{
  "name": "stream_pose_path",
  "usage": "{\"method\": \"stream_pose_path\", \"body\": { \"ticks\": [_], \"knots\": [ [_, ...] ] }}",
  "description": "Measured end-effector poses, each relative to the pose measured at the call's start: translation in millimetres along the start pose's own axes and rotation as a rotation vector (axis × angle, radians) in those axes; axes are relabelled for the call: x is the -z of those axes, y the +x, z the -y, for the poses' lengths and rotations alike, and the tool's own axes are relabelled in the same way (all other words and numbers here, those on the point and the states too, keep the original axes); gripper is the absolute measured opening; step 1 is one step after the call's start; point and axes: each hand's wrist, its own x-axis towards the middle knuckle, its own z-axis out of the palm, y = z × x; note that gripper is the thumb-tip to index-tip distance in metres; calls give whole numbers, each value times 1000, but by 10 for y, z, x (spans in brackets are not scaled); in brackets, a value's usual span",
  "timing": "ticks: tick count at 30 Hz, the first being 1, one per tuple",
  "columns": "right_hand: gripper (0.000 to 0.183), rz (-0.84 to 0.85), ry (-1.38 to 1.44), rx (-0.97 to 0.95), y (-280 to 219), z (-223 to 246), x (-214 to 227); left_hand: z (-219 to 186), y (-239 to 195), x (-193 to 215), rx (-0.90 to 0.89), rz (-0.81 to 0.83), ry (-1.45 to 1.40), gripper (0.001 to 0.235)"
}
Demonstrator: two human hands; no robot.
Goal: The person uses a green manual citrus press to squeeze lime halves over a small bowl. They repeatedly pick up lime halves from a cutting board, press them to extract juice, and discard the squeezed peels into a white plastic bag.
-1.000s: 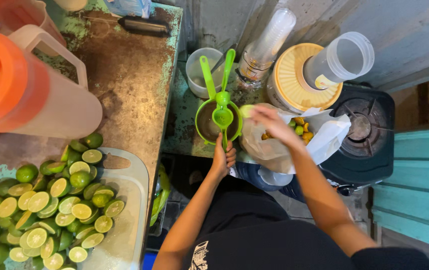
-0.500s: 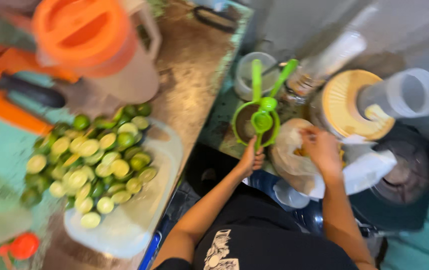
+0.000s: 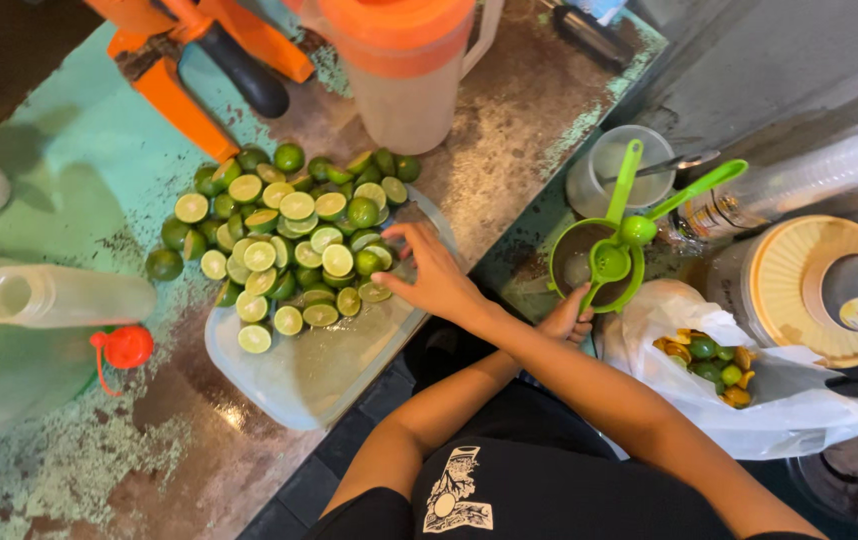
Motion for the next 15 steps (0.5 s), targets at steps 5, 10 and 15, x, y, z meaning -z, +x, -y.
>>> {"method": "stream_pose_path", "body": {
  "ticks": [5, 10, 15],
  "knots": [
    [57, -59, -154, 287, -218, 65, -88, -91, -208, -97, -57, -44, 49, 64],
    [37, -9, -228, 259, -286, 112, -241, -116, -250, -128, -75, -54, 77, 63],
    [32, -152, -306, 311, -341, 82, -280, -80, -218, -100, -62, -53, 110, 63]
  ]
}}
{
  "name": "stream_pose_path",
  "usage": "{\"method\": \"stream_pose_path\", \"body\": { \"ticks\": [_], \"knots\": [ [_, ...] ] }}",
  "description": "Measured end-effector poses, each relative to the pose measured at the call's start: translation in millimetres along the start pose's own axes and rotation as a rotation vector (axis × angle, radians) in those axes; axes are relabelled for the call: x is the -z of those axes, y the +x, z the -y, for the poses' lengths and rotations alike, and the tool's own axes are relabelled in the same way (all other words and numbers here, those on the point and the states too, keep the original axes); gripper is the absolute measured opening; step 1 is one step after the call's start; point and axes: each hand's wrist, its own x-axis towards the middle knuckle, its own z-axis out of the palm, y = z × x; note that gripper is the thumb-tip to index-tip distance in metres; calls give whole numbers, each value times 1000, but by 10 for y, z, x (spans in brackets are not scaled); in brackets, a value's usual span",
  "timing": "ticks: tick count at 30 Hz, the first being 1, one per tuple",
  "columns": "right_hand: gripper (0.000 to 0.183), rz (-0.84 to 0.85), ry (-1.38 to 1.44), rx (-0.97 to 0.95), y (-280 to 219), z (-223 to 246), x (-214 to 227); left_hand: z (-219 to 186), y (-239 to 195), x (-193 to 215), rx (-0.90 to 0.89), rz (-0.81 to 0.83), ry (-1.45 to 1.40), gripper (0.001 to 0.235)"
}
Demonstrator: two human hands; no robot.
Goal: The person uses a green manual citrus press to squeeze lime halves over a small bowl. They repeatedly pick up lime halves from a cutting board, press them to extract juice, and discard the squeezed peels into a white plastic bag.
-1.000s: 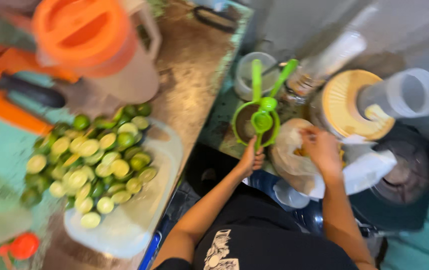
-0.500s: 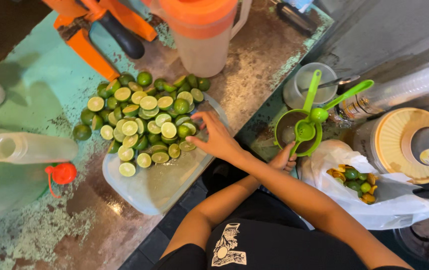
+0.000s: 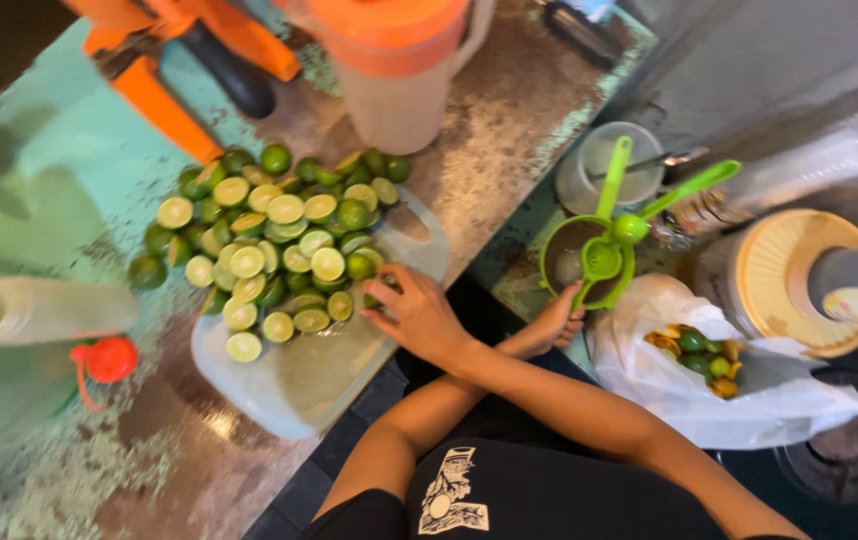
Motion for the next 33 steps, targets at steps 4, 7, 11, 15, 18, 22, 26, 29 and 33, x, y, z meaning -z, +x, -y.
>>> {"method": "stream_pose_path", "body": {
  "ticks": [4, 7, 11, 15, 18, 22, 26, 29, 33],
  "knots": [
    [43, -74, 217, -114, -191, -169, -10, 50, 104, 70, -2, 48, -16, 64],
    [43, -101, 732, -423, -436, -481, 44, 69, 175, 181, 35, 85, -20, 63],
    [68, -510, 1949, -437, -844, -1335, 584, 99, 204, 257, 8, 100, -40, 64],
    [55, -482, 1436, -843, -1580, -2006, 1448, 23, 151, 233, 15, 103, -51, 64],
    [53, -707, 1558, -1089, -1920, -2333, 1664, -73, 100, 180, 70, 108, -49, 63],
    [48, -784, 1423, -1099, -2108, -2538, 1638, -156, 41, 89, 68, 111, -46, 64],
    [44, -781, 940, -783, -1981, -2505, 1447, -183, -14, 11, 71, 88, -5, 63],
    [37, -663, 281, -700, -1814, -2322, 1382, -204, -60, -56, 79, 88, -6, 62],
    [38, -528, -52, -615, -1632, -2105, 1448, -239, -120, -116, 54, 46, 29, 62]
  ]
}}
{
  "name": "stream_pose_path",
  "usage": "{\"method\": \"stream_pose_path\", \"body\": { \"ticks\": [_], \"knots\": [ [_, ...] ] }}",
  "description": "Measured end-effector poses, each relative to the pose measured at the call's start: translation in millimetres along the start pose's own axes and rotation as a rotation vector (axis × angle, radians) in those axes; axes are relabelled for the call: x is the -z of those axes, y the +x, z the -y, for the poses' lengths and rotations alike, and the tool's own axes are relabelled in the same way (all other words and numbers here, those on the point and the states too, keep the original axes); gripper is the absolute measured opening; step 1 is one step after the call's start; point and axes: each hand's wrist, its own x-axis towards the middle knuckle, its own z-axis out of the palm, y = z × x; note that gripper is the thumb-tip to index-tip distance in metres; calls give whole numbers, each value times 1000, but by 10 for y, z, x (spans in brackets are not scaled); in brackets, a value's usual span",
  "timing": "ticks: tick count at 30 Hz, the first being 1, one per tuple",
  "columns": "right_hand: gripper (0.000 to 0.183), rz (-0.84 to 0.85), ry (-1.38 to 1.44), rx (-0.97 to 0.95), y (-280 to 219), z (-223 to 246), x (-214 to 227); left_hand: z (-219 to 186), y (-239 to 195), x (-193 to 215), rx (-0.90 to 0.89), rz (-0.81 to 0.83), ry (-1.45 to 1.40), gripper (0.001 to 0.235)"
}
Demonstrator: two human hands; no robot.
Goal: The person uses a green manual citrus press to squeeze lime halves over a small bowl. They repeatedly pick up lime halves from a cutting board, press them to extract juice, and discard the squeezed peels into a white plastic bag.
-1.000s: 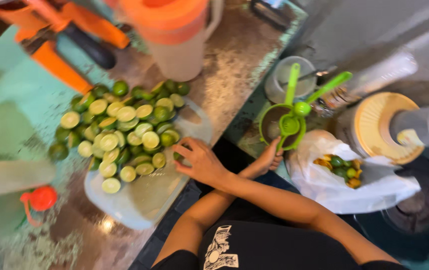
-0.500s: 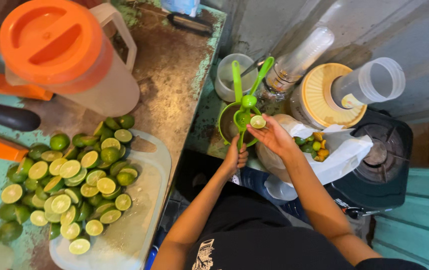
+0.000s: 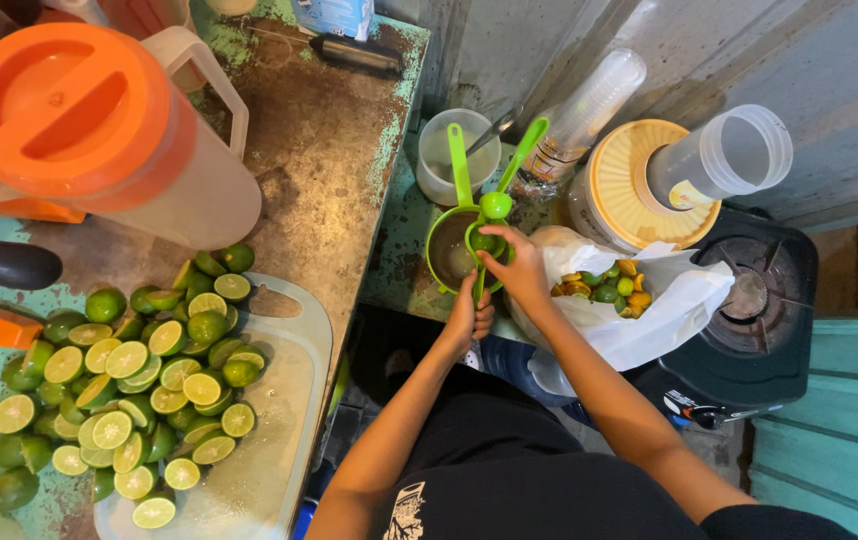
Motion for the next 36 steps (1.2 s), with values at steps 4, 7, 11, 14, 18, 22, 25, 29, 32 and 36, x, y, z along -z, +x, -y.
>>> {"method": "stream_pose_path", "body": {
  "ticks": [4, 7, 11, 14, 18, 22, 25, 29, 32, 36],
  "knots": [
    [39, 35, -48, -11, 40, 67, 40, -6, -15, -23, 4, 0, -21, 62],
    [40, 49, -52, -38, 61, 17, 38, -3, 0, -26, -9, 19, -37, 61],
    [38, 46, -20, 0, 72, -9, 13, -16, 4, -29, -14, 12, -37, 60],
    [35, 20, -44, -32, 30, 30, 17, -16, -12, -56, -15, -10, -21, 61],
    [29, -40, -177, -107, 16, 76, 32, -13, -49, -104, -53, -37, 34, 60],
    [34, 38, -252, -130, 85, 21, 47, 19, -75, -134, -75, -45, 44, 60],
    [40, 91, -370, -94, 169, -33, 45, 17, -77, -144, -72, -51, 39, 61],
    [42, 186, -440, -86, 201, -65, 61, 23, -77, -152, -44, -47, 33, 62],
    [40, 219, -458, -35, 217, -68, 50, 33, -61, -138, -76, -43, 19, 62],
    [40, 218, -527, -7, 264, -54, -4, 37, -17, -109, -64, -47, -8, 62]
  ]
}}
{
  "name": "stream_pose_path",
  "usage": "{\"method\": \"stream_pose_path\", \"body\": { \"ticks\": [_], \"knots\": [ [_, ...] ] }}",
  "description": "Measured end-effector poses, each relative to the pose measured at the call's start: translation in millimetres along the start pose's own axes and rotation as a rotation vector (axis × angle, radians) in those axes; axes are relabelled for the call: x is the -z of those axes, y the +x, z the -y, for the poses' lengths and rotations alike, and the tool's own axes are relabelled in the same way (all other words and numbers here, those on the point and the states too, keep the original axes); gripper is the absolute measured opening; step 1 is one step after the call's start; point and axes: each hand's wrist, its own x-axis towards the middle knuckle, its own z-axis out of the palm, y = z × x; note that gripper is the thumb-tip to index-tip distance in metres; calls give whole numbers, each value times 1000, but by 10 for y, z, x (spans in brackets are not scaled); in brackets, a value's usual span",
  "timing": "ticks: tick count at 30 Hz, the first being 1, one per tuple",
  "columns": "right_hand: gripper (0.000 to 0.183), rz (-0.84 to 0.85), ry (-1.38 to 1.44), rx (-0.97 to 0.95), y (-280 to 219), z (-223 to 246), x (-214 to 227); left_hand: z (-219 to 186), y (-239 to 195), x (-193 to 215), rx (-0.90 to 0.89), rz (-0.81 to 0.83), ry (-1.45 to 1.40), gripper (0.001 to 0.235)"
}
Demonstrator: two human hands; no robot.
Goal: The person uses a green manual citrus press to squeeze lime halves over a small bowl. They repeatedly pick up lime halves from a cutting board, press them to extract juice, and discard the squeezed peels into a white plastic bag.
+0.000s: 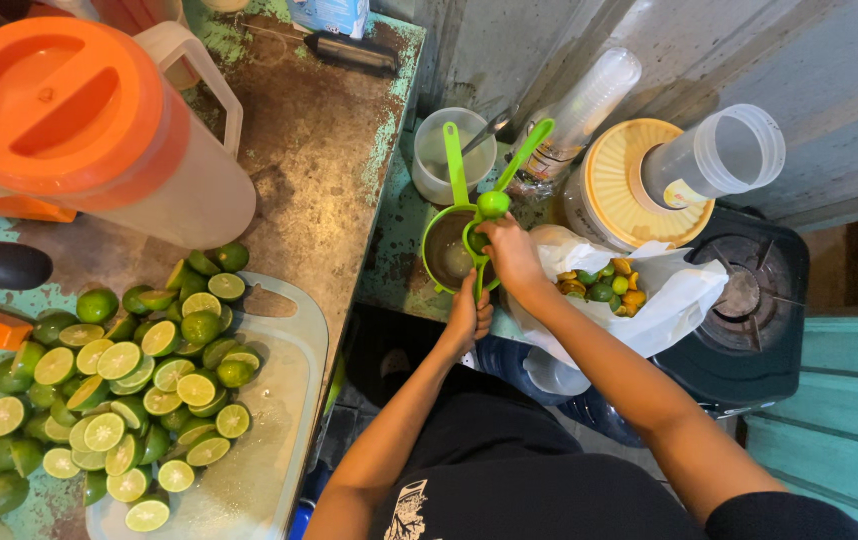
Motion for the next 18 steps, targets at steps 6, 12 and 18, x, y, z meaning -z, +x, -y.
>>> {"method": "stream_pose_path", "body": {
  "ticks": [6, 12, 18],
  "knots": [
    [28, 69, 171, 133, -28, -66, 177, -40, 6, 20, 64, 43, -69, 62],
    [50, -286, 816, 59, 579, -402, 828, -129, -82, -25, 20, -2, 35, 62],
    [82, 487, 1477, -26, 463, -600, 867, -134, -95, -61, 24, 33, 14, 62]
  ]
}}
